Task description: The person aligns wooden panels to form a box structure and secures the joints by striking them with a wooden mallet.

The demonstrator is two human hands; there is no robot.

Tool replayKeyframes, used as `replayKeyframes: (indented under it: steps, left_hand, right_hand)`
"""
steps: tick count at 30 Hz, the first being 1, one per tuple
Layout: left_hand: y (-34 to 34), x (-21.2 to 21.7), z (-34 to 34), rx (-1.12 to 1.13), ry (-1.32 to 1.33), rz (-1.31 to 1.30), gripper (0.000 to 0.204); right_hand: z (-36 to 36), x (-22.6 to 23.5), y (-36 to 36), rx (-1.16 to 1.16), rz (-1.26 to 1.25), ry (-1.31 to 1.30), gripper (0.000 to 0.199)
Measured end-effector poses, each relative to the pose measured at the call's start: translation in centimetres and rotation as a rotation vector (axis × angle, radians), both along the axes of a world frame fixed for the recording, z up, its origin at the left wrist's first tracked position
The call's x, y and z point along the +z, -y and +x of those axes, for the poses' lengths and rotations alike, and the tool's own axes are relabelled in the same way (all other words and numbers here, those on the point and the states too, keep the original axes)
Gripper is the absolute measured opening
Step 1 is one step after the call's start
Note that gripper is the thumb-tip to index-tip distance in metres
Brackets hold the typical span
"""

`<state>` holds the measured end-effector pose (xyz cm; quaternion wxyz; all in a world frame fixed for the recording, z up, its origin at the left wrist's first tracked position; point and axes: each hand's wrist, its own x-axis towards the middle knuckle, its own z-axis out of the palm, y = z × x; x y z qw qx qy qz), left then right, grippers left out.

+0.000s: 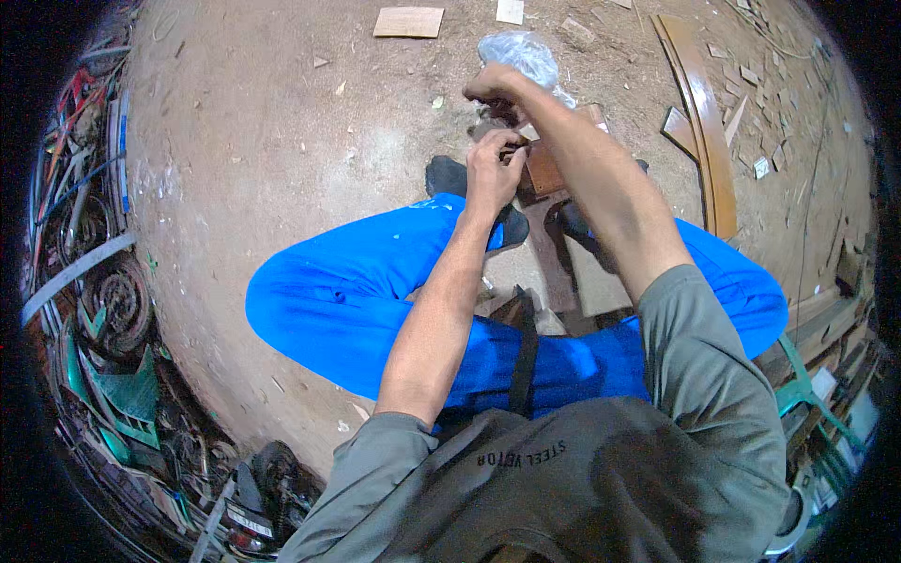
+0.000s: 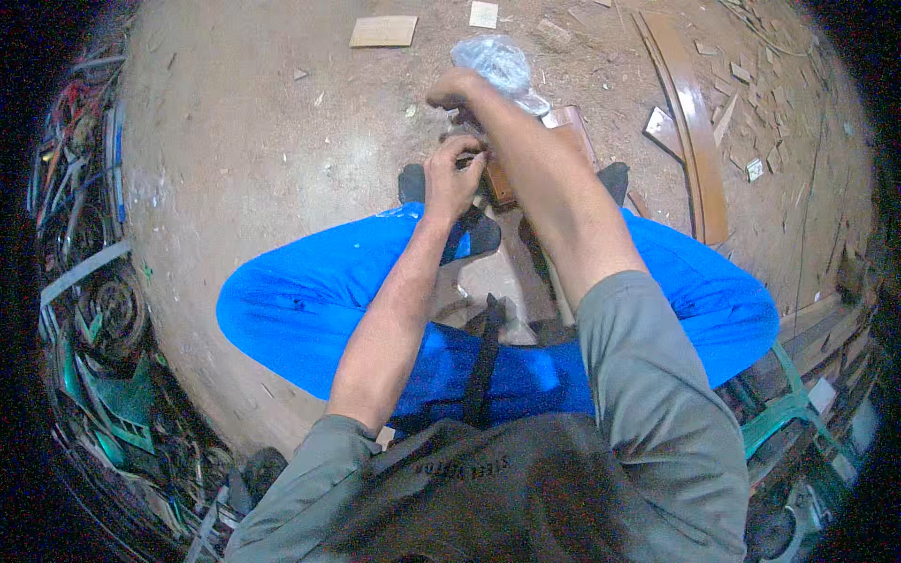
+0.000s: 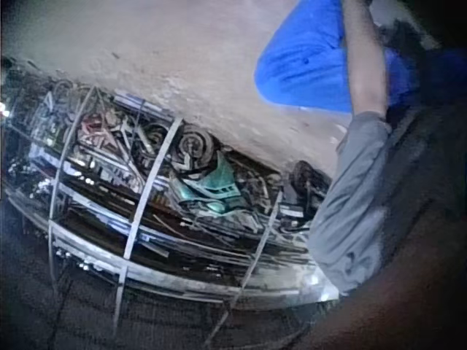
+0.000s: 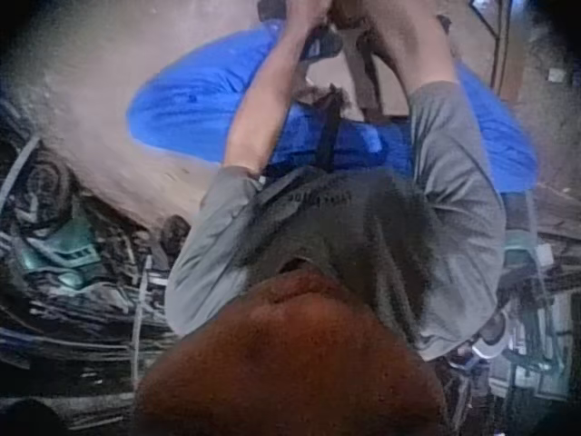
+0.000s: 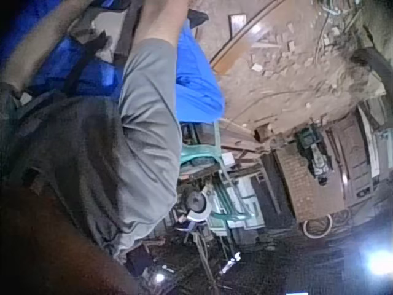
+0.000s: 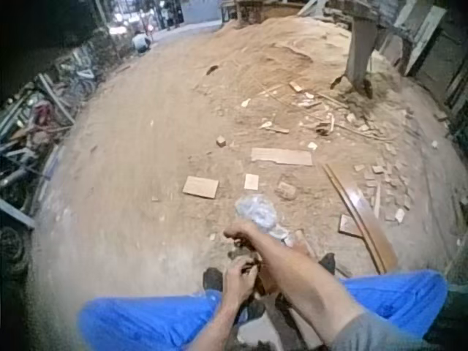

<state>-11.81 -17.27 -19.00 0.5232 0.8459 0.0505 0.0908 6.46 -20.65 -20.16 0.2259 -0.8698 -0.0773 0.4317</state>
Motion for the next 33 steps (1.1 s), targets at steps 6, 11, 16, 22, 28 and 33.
replayKeyframes:
  steps: [6,11,16,22,28,33]
  left_hand:
    - [-0.7,1.0,0.0,0.024,-0.101,-0.130,0.016]
    - [-0.4,0.9,0.7,-0.010,-0.071,-0.231,0.018]
    - [-1.8,0.5,-0.3,-0.034,-0.102,-0.114,0.018]
    - [-1.5,-2.7,-0.4,-0.016,-0.036,0.001,0.026]
    - [0.3,-3.8,0.7,0.033,-0.040,0.032,0.028]
    - [-0.4,-2.5,-0.4,0.029,0.024,-0.138,0.027]
  right_hand:
    - [2.4,-0.8,7.0,0.126,-0.004,0.217,0.039]
    - [2.1,-4.9,17.3,-0.013,0.069,0.318,0.039]
    - [-3.8,0.5,19.2,-0.630,0.493,0.170,0.039]
    - [-11.0,8.7,22.8,-0.735,0.752,0.083,0.060]
    - [-17.2,9.4,27.1,-0.949,1.127,-0.146,0.046]
    - [-20.5,5.1,26.8,-1.122,0.970,-0.274,0.007]
